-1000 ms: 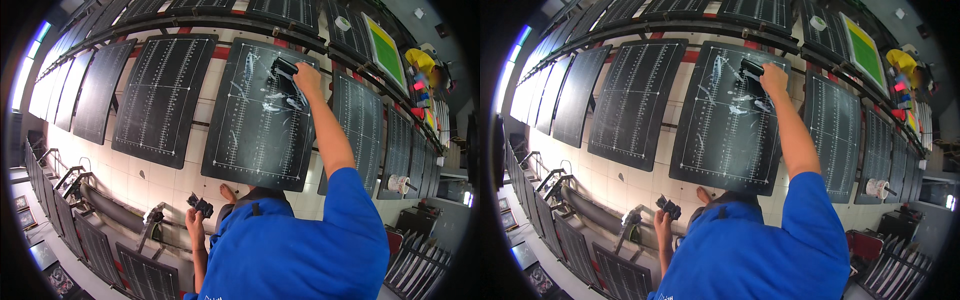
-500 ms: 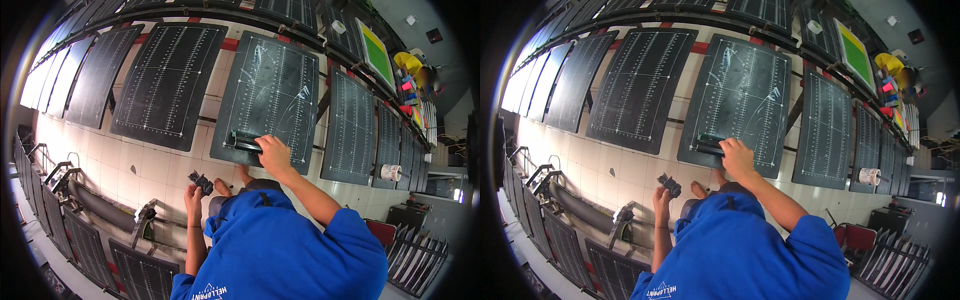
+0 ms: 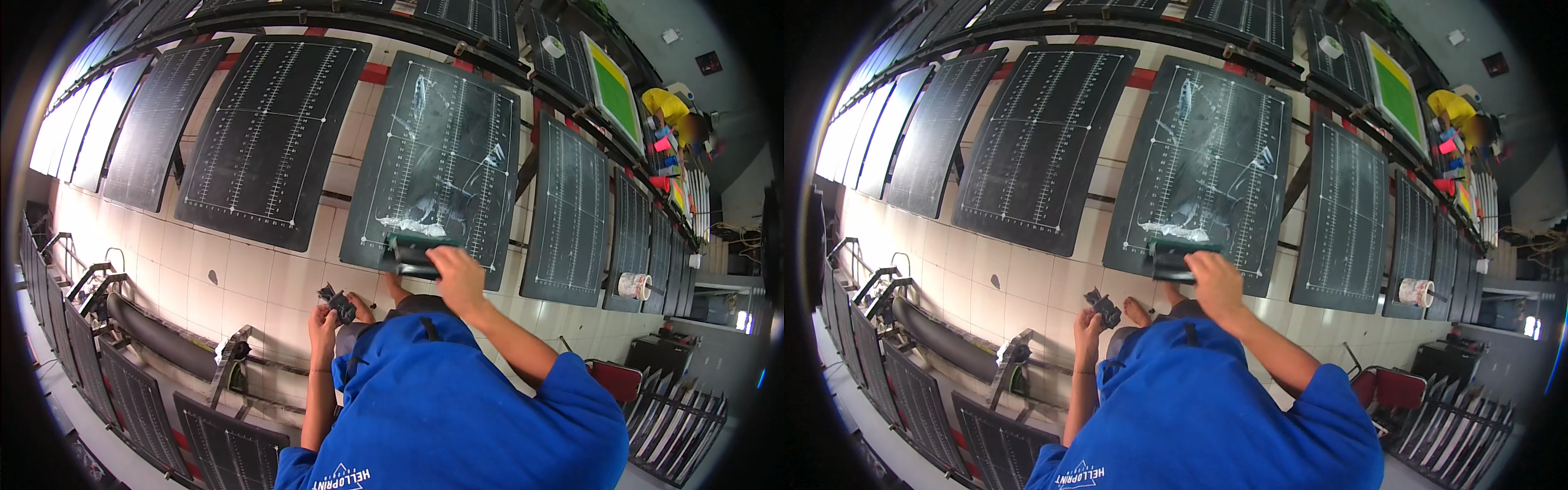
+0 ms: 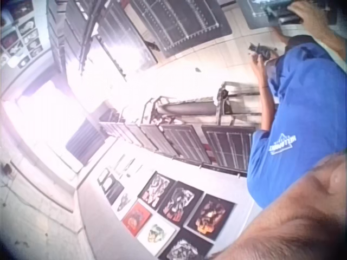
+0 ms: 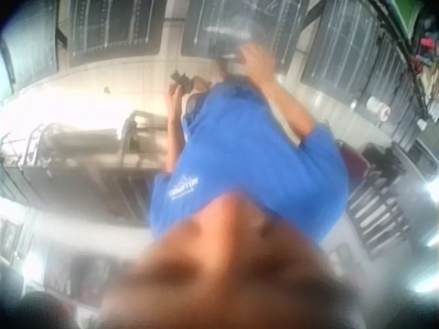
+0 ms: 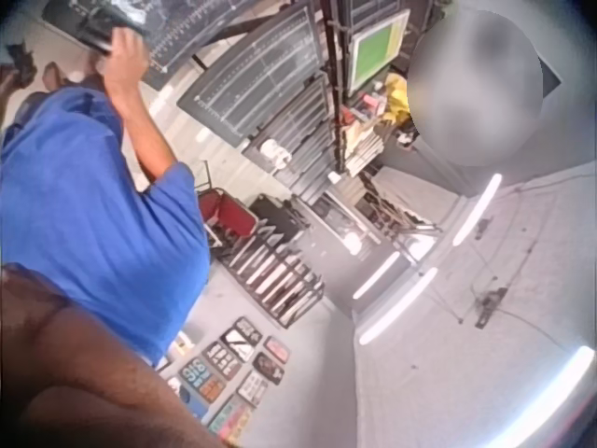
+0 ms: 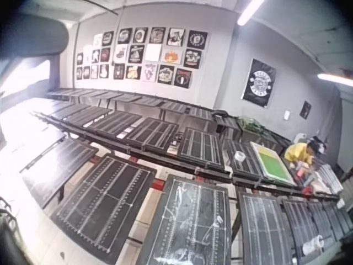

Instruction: The person uses a squeegee to spread white ink across a screen printing mesh. They hold a cloth in one hand while working with the squeegee in the other. The person also picks up a container of ink and uses a spatula to scoop more ink onto the screen before continuing to spread it.

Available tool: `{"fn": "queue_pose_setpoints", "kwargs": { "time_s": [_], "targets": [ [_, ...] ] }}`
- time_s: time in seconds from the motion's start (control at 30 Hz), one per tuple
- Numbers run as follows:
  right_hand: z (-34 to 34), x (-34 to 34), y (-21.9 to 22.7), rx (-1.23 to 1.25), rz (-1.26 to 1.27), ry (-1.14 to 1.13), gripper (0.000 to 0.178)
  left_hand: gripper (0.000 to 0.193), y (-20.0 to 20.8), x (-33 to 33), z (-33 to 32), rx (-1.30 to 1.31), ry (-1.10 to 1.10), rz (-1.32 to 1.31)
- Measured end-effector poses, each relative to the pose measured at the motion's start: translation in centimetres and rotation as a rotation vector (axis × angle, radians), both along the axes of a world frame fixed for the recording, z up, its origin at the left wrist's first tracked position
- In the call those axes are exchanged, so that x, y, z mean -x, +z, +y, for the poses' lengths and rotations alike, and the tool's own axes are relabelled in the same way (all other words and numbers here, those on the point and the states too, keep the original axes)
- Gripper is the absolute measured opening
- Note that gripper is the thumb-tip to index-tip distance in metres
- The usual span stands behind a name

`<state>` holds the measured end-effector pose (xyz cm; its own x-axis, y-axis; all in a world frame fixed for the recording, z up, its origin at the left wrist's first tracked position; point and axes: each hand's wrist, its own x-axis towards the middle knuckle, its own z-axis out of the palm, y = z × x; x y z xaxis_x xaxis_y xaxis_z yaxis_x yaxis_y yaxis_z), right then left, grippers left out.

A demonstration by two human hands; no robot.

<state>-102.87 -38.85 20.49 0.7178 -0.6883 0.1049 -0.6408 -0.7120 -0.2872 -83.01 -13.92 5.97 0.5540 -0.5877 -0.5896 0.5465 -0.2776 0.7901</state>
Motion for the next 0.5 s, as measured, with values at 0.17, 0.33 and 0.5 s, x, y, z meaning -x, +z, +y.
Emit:
{"fn": "queue_pose_setpoints", "kwargs": {
  "time_s": [0.17,0.33,0.5],
  "targets": [
    [-2.6,-4.0,-1.5,0.074,-0.085,0.05,0.037,0.015,-0.4,0.6,-0.6,-0.039,-0.015,-0.021],
    [-16.7,-10.7,-4.0,0.126,-0.09,-0.048,0.042,0.016,0.1,1.3,-0.1,-0.117,0.022,-0.092],
    [-31.8,-14.8,-3.3,0.249,-0.128,-0.145,0.025,0.016,1.2,1.8,0.4,-0.189,0.022,-0.154]
  ]
}}
